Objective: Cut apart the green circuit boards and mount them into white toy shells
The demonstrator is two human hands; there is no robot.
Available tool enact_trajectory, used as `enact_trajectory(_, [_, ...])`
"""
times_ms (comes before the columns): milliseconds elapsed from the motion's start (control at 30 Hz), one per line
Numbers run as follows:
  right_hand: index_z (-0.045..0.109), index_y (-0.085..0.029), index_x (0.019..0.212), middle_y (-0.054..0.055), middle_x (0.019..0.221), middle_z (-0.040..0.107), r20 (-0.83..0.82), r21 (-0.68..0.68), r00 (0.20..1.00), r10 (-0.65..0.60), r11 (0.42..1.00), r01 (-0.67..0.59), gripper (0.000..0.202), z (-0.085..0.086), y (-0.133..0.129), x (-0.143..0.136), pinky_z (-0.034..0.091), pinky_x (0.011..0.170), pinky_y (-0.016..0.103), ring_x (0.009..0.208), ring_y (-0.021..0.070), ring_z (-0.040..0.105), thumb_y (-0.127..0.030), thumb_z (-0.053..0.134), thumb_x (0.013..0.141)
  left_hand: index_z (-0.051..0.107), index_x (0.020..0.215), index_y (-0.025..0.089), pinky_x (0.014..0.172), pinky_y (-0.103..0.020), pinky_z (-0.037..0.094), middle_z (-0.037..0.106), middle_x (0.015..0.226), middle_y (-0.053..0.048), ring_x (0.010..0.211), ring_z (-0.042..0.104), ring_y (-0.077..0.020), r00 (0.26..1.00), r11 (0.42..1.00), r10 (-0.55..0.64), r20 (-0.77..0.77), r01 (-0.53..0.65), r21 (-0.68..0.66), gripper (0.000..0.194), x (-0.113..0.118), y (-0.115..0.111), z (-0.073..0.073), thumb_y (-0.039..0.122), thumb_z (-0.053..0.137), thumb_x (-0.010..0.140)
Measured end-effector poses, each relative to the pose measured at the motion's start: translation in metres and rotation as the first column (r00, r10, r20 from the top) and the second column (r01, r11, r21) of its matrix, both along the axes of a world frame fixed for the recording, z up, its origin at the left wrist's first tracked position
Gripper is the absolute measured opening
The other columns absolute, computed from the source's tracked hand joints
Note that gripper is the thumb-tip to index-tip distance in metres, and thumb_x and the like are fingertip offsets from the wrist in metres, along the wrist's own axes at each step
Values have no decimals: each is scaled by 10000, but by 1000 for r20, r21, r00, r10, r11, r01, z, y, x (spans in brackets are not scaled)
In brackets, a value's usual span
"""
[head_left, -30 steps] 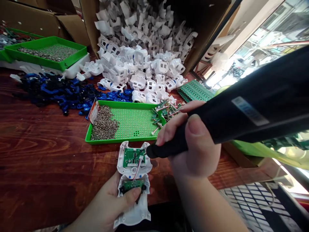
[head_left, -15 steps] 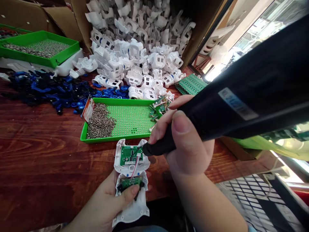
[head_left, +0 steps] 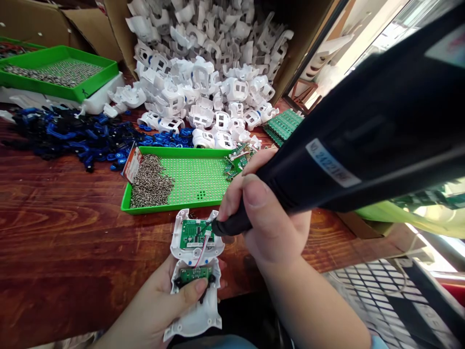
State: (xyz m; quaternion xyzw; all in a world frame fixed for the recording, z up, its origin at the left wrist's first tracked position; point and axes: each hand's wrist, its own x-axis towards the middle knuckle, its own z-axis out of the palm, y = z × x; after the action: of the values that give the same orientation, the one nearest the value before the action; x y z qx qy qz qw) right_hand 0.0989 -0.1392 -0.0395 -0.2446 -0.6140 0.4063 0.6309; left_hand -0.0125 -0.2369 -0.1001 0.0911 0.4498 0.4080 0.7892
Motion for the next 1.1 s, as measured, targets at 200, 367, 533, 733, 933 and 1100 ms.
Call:
enact_trajectory(200, [509, -217, 933, -55, 522, 483, -106, -31, 986, 126, 991, -130, 191, 0, 1, 7, 390, 363, 246, 384, 111, 487, -312, 585, 786, 607, 1015, 178, 623, -226, 463, 672, 848, -63, 713, 602, -154, 1000, 1000, 12, 1, -12, 23, 438, 1, 1, -2, 245, 768, 614])
enact_trajectory(367, [507, -231, 860, -72, 459, 466, -214, 48, 976, -32, 998, 43, 133, 11, 24, 4, 391, 350, 234, 344, 105, 465, -303, 583, 778, 622, 1016, 168, 644, -224, 439, 665, 881, -70, 707, 585, -137, 999, 1000, 2, 39, -3, 22, 457, -1, 2, -1, 210, 781, 589])
enact_trajectory(533, [509, -250, 858, -76, 530, 469, -160, 44, 981, -109, 992, 117, 177, -7, 60, -13, 423, 368, 216, 384, 86, 480, -348, 617, 757, 628, 1031, 179, 736, -275, 439, 663, 937, -77, 811, 604, -188, 996, 1000, 15, 91, -17, 18, 504, -4, 1, 1, 205, 794, 555])
enact_trajectory(733, [506, -232, 849, -68, 560, 481, -38, 3, 993, -110, 994, 110, 229, -24, 73, -24, 445, 366, 217, 381, 83, 499, -403, 615, 743, 610, 1047, 189, 760, -285, 441, 665, 989, -80, 913, 600, -224, 990, 999, 29, 135, -33, 28, 523, -5, 1, 1, 211, 795, 558])
enact_trajectory(933, [499, -224, 851, -77, 542, 474, -54, -11, 991, -123, 992, 122, 220, -27, 74, -24, 439, 374, 209, 379, 84, 511, -378, 616, 746, 591, 1057, 190, 773, -334, 455, 662, 1023, -81, 860, 634, -241, 985, 1000, 28, 172, -29, 4, 515, -6, 2, 4, 192, 779, 578])
enact_trajectory(1100, [506, -223, 833, -82, 551, 487, -45, -40, 993, -106, 994, 105, 210, -24, 72, -25, 421, 393, 209, 394, 79, 513, -351, 636, 730, 588, 1033, 177, 737, -324, 469, 652, 1042, -92, 849, 642, -242, 984, 999, 32, 178, -35, 15, 432, -6, 3, 3, 161, 738, 628])
